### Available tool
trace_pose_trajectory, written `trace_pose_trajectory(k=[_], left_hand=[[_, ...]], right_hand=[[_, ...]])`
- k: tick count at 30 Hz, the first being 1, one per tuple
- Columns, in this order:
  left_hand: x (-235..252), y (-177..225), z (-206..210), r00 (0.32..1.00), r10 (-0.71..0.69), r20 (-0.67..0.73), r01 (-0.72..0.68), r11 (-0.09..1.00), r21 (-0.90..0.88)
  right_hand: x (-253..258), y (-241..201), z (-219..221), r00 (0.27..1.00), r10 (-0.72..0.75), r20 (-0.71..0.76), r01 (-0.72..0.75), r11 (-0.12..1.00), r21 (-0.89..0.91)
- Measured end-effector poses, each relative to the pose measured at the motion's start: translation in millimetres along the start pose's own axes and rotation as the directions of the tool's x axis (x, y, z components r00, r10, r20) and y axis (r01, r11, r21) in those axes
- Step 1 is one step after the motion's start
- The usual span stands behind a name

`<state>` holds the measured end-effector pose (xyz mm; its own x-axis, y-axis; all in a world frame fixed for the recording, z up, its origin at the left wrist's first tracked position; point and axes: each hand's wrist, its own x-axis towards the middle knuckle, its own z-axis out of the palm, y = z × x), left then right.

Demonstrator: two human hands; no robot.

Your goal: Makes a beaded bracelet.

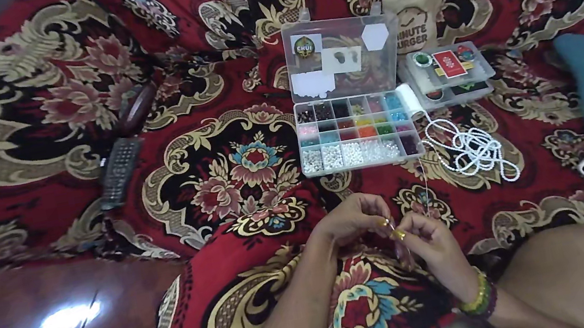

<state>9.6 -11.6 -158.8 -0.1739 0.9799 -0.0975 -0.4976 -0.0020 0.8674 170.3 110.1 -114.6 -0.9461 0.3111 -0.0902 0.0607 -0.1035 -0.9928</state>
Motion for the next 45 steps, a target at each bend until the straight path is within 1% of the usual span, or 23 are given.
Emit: trace_pose_trajectory(k=[5, 11, 16, 19, 26, 28, 31, 34, 39, 41, 43, 45], left_hand=[[0.0, -1.0, -2.1, 1.0, 0.013, 0.02, -0.014, 0.997, 0.07], [0.0, -1.0, -2.8, 0.999, 0.033, 0.035, -0.036, 0.996, 0.083], [-0.8, 2.1, -0.1, 0.998, 0.039, -0.055, -0.032, 0.991, 0.127], [-0.7, 2.5, 1.0, 0.994, 0.06, -0.089, -0.051, 0.993, 0.102], [2.5, -1.3, -1.0, 0.984, 0.152, -0.093, -0.14, 0.983, 0.122], [3.0, -1.1, -0.6, 0.984, 0.153, -0.096, -0.138, 0.98, 0.146], [3.0, 2.1, 2.4, 0.982, 0.14, -0.125, -0.114, 0.974, 0.194], [3.5, 3.8, 2.7, 0.979, 0.143, -0.145, -0.109, 0.97, 0.219], [4.2, 3.7, 2.1, 0.98, 0.142, -0.139, -0.113, 0.974, 0.198], [4.4, 2.3, 1.9, 0.98, 0.148, -0.134, -0.121, 0.974, 0.192], [4.5, 1.4, 2.8, 0.978, 0.163, -0.131, -0.137, 0.972, 0.191], [3.8, 5.6, 6.2, 0.964, 0.187, -0.188, -0.145, 0.965, 0.218]], right_hand=[[0.2, 0.2, -0.6, 1.0, 0.022, 0.001, -0.022, 1.0, -0.009], [1.8, 1.1, -1.1, 0.998, 0.054, 0.012, -0.054, 0.998, -0.016], [2.1, 0.3, -0.1, 0.997, 0.079, -0.008, -0.08, 0.996, -0.031], [2.4, -1.2, 1.1, 0.995, 0.095, -0.03, -0.096, 0.995, -0.033], [3.2, -2.9, 2.1, 0.985, 0.165, -0.042, -0.166, 0.986, -0.013], [3.9, -3.6, 2.3, 0.981, 0.188, -0.04, -0.188, 0.982, -0.01], [4.1, -2.5, 3.1, 0.984, 0.17, -0.047, -0.171, 0.985, -0.015], [3.9, -2.0, 2.2, 0.983, 0.184, -0.001, -0.184, 0.982, 0.038], [3.5, 2.5, -1.3, 0.984, 0.173, 0.046, -0.177, 0.977, 0.114], [3.2, 2.7, -0.5, 0.986, 0.168, 0.026, -0.17, 0.979, 0.114], [3.2, -0.9, 3.0, 0.984, 0.178, -0.021, -0.176, 0.982, 0.073], [3.4, -3.5, 4.9, 0.982, 0.182, -0.047, -0.18, 0.983, 0.039]])
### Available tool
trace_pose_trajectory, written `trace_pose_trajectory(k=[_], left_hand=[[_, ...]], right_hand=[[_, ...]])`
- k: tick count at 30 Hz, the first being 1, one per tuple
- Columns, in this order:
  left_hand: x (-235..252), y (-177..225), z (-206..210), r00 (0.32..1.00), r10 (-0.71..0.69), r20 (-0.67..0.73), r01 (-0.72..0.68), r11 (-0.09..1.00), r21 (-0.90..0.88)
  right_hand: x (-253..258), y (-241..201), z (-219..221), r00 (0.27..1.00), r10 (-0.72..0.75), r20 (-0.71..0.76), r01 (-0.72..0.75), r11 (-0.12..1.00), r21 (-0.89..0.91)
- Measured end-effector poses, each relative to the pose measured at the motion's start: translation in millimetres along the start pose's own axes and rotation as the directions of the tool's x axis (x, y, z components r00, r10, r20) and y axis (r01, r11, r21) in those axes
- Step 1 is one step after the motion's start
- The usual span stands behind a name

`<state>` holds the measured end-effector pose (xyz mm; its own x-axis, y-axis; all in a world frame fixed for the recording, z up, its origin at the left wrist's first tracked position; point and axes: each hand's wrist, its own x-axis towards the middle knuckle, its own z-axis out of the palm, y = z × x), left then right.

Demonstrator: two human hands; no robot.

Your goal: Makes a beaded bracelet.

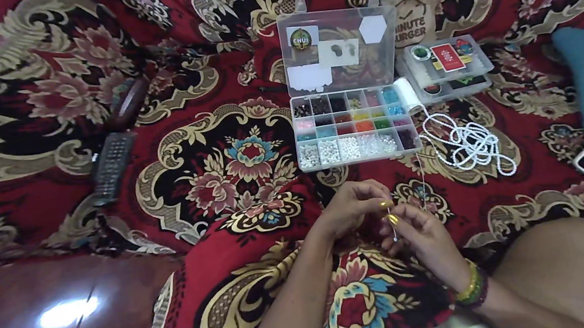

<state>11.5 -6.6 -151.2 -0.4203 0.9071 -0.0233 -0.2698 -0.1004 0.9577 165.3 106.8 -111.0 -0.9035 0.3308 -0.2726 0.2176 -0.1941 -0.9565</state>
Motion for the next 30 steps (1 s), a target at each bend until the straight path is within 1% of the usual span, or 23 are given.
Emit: trace_pose_trajectory(k=[2, 3, 4, 5, 6, 7, 8, 11, 13, 17, 20, 23, 28, 30], left_hand=[[-0.2, 9.2, 0.4, 0.989, 0.003, -0.145, 0.01, 0.995, 0.094], [0.3, 14.1, -0.6, 0.969, 0.0, -0.248, 0.048, 0.981, 0.186], [1.1, 16.2, -3.6, 0.931, -0.002, -0.364, 0.119, 0.946, 0.3], [2.0, 15.9, -8.0, 0.881, -0.005, -0.472, 0.221, 0.888, 0.404], [2.4, 14.7, -11.7, 0.828, -0.014, -0.56, 0.327, 0.824, 0.463], [2.4, 15.3, -13.8, 0.788, -0.039, -0.614, 0.419, 0.766, 0.488], [2.4, 16.5, -14.8, 0.768, -0.063, -0.637, 0.484, 0.709, 0.513], [5.5, 20.1, -16.0, 0.762, -0.116, -0.637, 0.578, 0.566, 0.589], [9.2, 21.8, -18.0, 0.757, -0.116, -0.643, 0.603, 0.504, 0.618], [17.4, 25.9, -22.4, 0.751, -0.096, -0.653, 0.616, 0.459, 0.641], [20.3, 26.6, -22.0, 0.746, -0.144, -0.65, 0.643, 0.414, 0.645], [20.4, 25.0, -21.9, 0.754, -0.158, -0.637, 0.635, 0.421, 0.648], [20.2, 23.1, -23.1, 0.764, -0.159, -0.625, 0.615, 0.469, 0.633], [20.6, 19.2, -24.9, 0.781, -0.161, -0.603, 0.591, 0.501, 0.632]], right_hand=[[0.0, -0.3, -0.3, 1.0, -0.007, 0.003, 0.007, 1.0, -0.009], [0.0, -0.1, -0.3, 1.0, -0.014, 0.008, 0.014, 1.0, -0.01], [0.2, -0.1, -0.3, 1.0, -0.018, 0.015, 0.019, 1.0, -0.016], [0.2, -0.3, -0.3, 1.0, -0.02, 0.021, 0.021, 1.0, -0.021], [0.3, -0.4, -0.3, 1.0, -0.019, 0.025, 0.019, 0.999, -0.025], [0.1, -0.4, -0.4, 0.999, -0.018, 0.028, 0.019, 0.999, -0.032], [0.0, -0.1, -0.6, 0.999, -0.022, 0.031, 0.023, 0.999, -0.038], [0.7, 1.4, -1.2, 0.999, -0.035, 0.034, 0.036, 0.998, -0.046], [1.1, 2.2, -1.5, 0.999, -0.033, 0.031, 0.034, 0.998, -0.048], [2.2, 4.4, -3.0, 0.999, -0.035, 0.031, 0.038, 0.997, -0.069], [2.5, 3.7, -4.4, 0.999, -0.031, 0.026, 0.033, 0.996, -0.08], [1.9, 2.8, -3.8, 0.999, -0.039, 0.014, 0.04, 0.995, -0.092], [3.5, 3.7, -4.5, 0.998, -0.067, -0.018, 0.063, 0.985, -0.161], [3.7, 3.2, -4.9, 0.996, -0.083, -0.023, 0.078, 0.98, -0.183]])
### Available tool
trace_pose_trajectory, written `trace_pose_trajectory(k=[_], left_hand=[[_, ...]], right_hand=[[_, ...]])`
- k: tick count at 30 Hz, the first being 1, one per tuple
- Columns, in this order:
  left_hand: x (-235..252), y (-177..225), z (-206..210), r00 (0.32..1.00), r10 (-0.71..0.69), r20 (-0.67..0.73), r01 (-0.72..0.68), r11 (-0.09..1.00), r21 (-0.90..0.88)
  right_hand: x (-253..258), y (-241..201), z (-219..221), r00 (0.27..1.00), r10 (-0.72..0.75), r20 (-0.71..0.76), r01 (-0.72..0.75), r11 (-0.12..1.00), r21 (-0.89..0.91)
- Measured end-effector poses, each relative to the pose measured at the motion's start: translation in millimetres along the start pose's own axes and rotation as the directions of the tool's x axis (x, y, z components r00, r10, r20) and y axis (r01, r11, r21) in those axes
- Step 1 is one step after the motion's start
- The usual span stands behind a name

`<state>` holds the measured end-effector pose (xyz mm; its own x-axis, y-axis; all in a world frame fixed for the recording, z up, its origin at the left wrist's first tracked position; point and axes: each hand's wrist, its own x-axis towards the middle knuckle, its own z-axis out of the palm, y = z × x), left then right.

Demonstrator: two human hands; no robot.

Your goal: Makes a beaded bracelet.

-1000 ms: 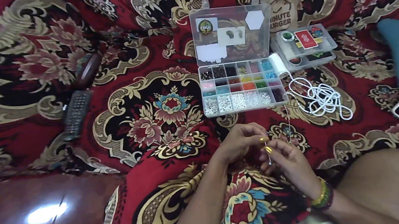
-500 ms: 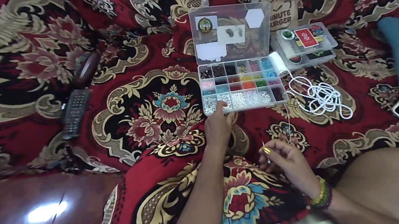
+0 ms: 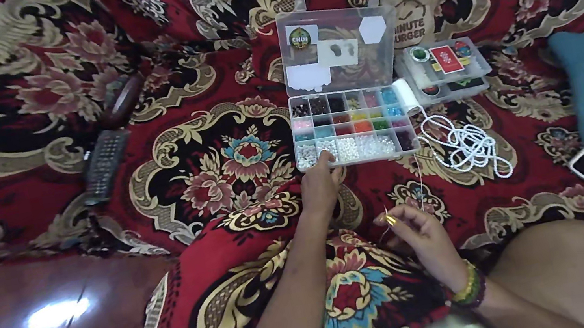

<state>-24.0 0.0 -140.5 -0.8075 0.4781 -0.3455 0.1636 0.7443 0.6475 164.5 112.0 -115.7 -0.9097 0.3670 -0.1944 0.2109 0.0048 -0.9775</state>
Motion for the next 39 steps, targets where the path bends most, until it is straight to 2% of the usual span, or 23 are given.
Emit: trace_pose_trajectory(k=[6, 14, 20, 22, 24, 26, 28, 31, 34, 39], left_hand=[[2.6, -2.6, 3.8, 1.0, 0.004, 0.021, -0.002, 0.995, -0.097], [-0.2, -0.6, 2.7, 1.0, 0.007, -0.022, -0.012, 0.96, -0.28], [-0.7, -0.2, 4.3, 0.998, -0.017, -0.055, -0.012, 0.88, -0.474], [-3.6, 2.6, 5.8, 0.997, 0.017, -0.075, -0.06, 0.793, -0.607], [-7.9, 4.9, 7.8, 0.994, 0.105, -0.008, -0.071, 0.616, -0.785], [-11.2, 3.2, 8.9, 0.959, 0.225, 0.172, 0.035, 0.509, -0.86], [-12.3, 0.8, 12.3, 0.897, 0.308, 0.316, 0.126, 0.508, -0.852], [-13.3, -0.2, 14.8, 0.819, 0.363, 0.445, 0.223, 0.513, -0.829], [-13.6, -1.1, 14.2, 0.766, 0.402, 0.502, 0.243, 0.542, -0.805], [-13.9, -2.4, 15.0, 0.72, 0.442, 0.535, 0.225, 0.581, -0.783]], right_hand=[[-1.1, -0.5, -1.7, 1.0, -0.005, 0.003, 0.005, 0.999, 0.034], [-0.6, -1.6, -2.5, 1.0, -0.009, -0.004, 0.01, 0.997, 0.073], [-0.2, 0.1, -1.0, 1.0, -0.023, -0.01, 0.024, 0.994, 0.107], [-0.3, 0.5, -1.3, 1.0, -0.022, -0.011, 0.023, 0.994, 0.108], [0.0, 1.1, -1.8, 1.0, -0.028, -0.012, 0.029, 0.993, 0.113], [0.1, 2.6, -2.0, 0.999, -0.041, -0.016, 0.043, 0.992, 0.118], [-0.1, 3.3, -1.5, 0.999, -0.045, -0.024, 0.047, 0.992, 0.116], [-0.2, 4.2, -0.8, 0.999, -0.044, -0.028, 0.048, 0.992, 0.121], [-0.3, 3.9, -0.3, 0.999, -0.04, -0.026, 0.043, 0.991, 0.123], [-1.5, 3.3, 0.0, 1.0, -0.027, -0.017, 0.029, 0.988, 0.15]])
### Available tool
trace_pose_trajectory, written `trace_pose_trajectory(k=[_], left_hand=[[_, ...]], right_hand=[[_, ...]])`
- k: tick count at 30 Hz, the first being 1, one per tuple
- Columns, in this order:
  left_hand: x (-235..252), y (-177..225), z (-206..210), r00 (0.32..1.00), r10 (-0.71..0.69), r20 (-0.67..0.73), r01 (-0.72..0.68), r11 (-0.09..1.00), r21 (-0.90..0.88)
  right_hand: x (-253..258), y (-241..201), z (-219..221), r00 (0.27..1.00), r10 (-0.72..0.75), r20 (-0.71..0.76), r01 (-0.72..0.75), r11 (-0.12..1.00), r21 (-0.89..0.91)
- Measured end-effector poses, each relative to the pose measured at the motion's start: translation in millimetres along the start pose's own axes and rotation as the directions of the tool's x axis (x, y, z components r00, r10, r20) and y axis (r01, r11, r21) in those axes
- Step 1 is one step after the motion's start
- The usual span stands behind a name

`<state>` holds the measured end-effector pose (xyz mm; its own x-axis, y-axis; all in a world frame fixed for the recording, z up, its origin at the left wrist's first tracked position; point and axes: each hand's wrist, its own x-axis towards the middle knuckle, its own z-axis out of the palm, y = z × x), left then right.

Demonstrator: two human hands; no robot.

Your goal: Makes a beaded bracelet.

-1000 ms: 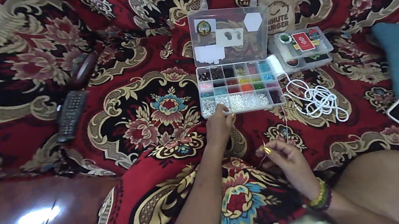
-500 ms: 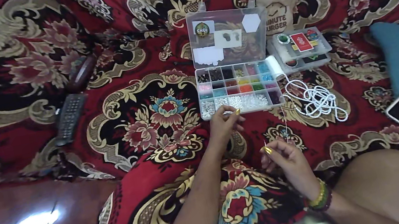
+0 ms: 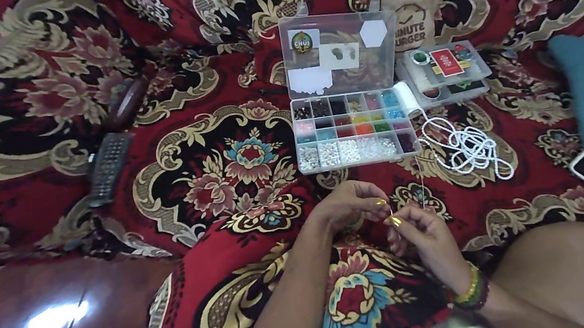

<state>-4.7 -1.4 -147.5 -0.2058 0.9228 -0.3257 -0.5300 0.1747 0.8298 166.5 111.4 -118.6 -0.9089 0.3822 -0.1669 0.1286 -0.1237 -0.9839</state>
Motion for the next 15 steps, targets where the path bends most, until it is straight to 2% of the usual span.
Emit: trace_pose_trajectory(k=[4, 9, 15], left_hand=[[1.0, -2.4, -1.8, 0.998, 0.031, 0.059, -0.031, 1.0, 0.001], [1.8, -3.9, -2.1, 0.995, 0.08, 0.066, -0.08, 0.997, -0.003], [1.0, -2.9, -1.8, 0.997, 0.05, 0.058, -0.052, 0.998, 0.027]], right_hand=[[-0.8, -0.3, 0.2, 1.0, 0.0, 0.019, 0.0, 1.0, 0.011], [-1.1, -3.5, 0.8, 0.999, 0.013, 0.031, -0.013, 1.0, -0.016], [-0.7, -1.7, 0.9, 0.999, 0.009, 0.038, -0.009, 1.0, 0.0]])
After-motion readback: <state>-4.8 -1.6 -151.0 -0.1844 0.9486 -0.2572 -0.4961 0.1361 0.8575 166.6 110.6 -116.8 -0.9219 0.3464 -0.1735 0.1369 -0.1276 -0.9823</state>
